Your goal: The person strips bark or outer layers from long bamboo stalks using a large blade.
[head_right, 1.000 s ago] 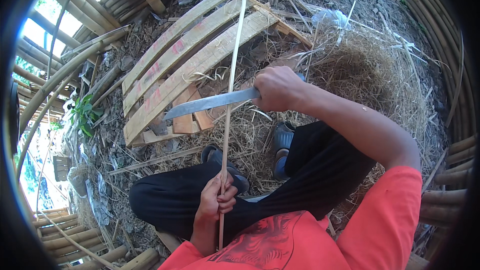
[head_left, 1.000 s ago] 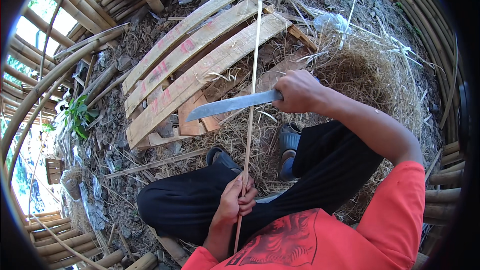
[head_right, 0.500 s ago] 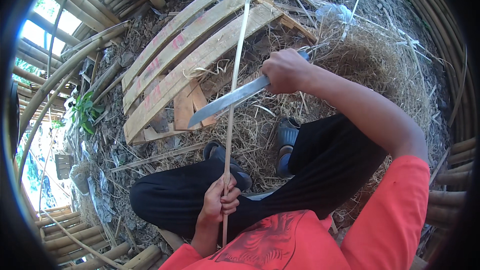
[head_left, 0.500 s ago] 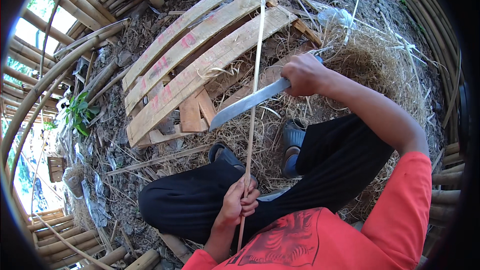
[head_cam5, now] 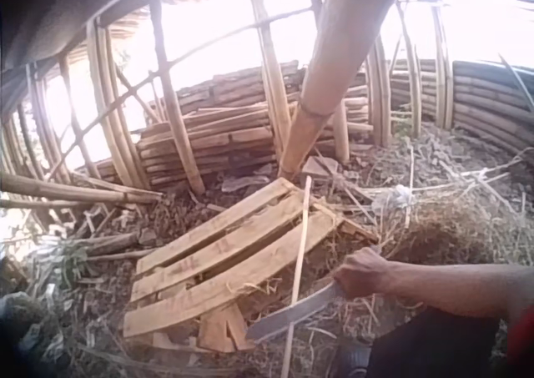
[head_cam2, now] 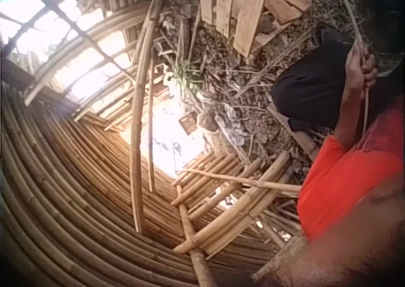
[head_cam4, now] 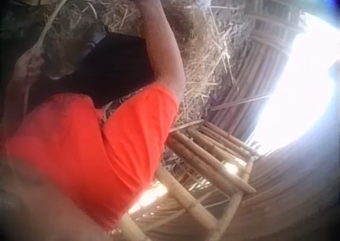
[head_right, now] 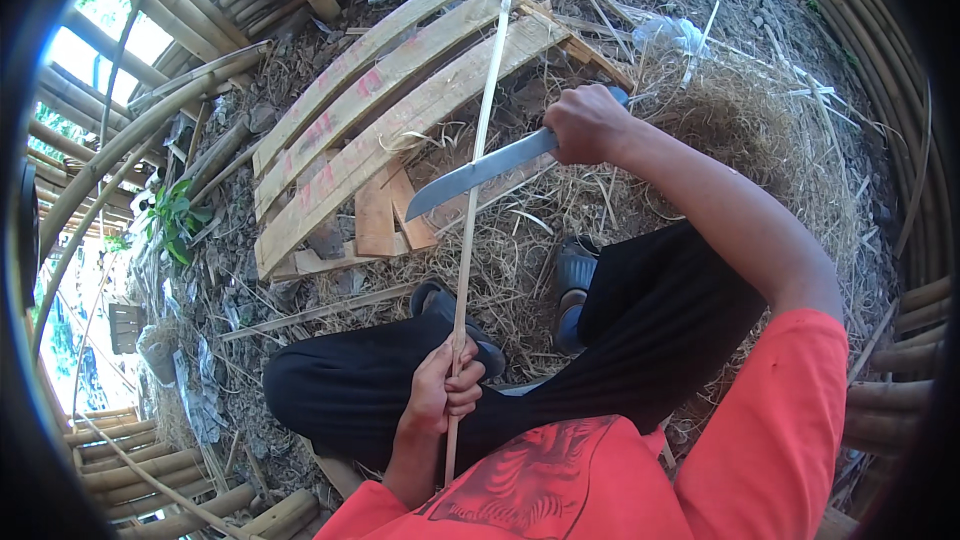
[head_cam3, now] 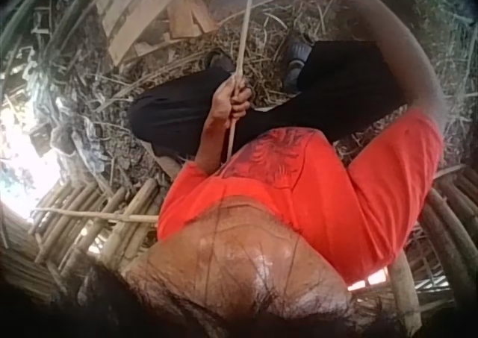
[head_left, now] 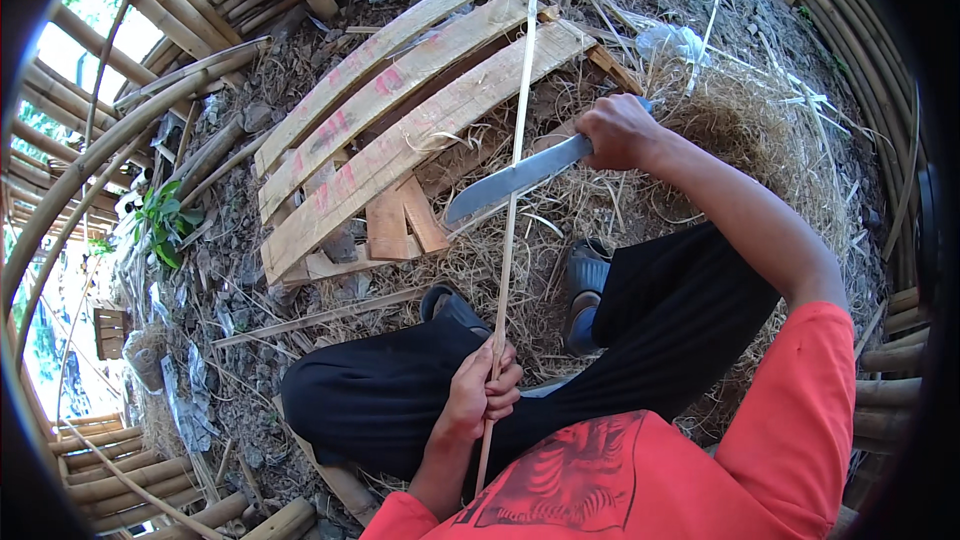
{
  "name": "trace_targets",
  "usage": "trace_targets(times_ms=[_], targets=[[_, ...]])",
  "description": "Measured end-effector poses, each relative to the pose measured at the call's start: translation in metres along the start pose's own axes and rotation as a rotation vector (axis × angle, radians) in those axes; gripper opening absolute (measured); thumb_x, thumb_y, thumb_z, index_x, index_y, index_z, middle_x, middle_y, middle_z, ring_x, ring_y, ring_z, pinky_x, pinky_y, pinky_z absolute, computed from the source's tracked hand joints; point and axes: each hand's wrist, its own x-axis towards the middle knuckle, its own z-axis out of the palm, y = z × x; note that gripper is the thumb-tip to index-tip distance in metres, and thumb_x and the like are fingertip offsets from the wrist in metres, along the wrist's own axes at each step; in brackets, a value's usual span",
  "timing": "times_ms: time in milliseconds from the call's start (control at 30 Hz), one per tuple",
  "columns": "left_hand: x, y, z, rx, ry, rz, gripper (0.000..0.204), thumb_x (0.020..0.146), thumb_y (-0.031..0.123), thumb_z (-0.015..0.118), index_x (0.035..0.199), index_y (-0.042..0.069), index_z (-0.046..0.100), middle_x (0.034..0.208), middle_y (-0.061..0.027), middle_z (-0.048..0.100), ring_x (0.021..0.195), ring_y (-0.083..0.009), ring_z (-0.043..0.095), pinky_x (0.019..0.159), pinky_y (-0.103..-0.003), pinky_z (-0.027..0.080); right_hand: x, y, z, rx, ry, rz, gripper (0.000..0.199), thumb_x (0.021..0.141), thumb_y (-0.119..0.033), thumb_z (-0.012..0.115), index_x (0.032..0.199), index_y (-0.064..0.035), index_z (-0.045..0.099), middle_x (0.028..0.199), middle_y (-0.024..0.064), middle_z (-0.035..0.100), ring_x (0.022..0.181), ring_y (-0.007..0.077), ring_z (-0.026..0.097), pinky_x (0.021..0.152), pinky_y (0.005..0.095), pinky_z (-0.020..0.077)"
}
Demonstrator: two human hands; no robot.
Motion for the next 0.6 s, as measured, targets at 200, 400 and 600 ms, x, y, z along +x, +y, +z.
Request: trace_targets(times_ms=[200, 400, 600], targets=[[-0.004, 0.002, 0.002, -0.009, 0.009, -0.009, 0.035, 0.108, 0.042, 0.026, 0.094, 0.014, 0.04, 0.058, 0.0072, 0.027, 0.041, -0.0018, 0.019, 0.034, -0.019, 0.018, 0.006, 0.018, -0.006, -0.006, -0.089, 0.194, 0.019, 0.078, -0.023, 0.064, 0.077, -0.006, 0.072, 0.069, 0.0121, 0.068, 0.061, 0.0271, 0.068, 0.062, 0.0409, 0.0562], [-0.005, -0.006, -0.001, 0.035, -0.049, -0.019, 0.034, 0.108, 0.042, 0.029, 0.095, 0.013, 0.041, 0.059, 0.0062, 0.028, 0.042, -0.0027, 0.02, 0.035, -0.02, 0.018, -0.006, 0.074, -0.008, 0.093, -0.034, 0.48, 0.029, 0.091, -0.024, 0.054, 0.079, -0.0026, 0.07, 0.065, 0.0099, 0.065, 0.053, 0.0201, 0.062, 0.049, 0.0354, 0.0545], [-0.004, -0.007, -0.008, -0.035, -0.013, -0.022, 0.033, 0.108, 0.04, 0.028, 0.096, 0.013, 0.041, 0.059, 0.0056, 0.028, 0.042, -0.0033, 0.02, 0.036, -0.02, 0.017, -0.007, -0.036, -0.013, 0.134, -0.199, 0.008, 0.018, 0.079, -0.025, 0.067, 0.079, -0.0092, 0.074, 0.075, 0.011, 0.07, 0.064, 0.0267, 0.068, 0.063, 0.0402, 0.0563]])
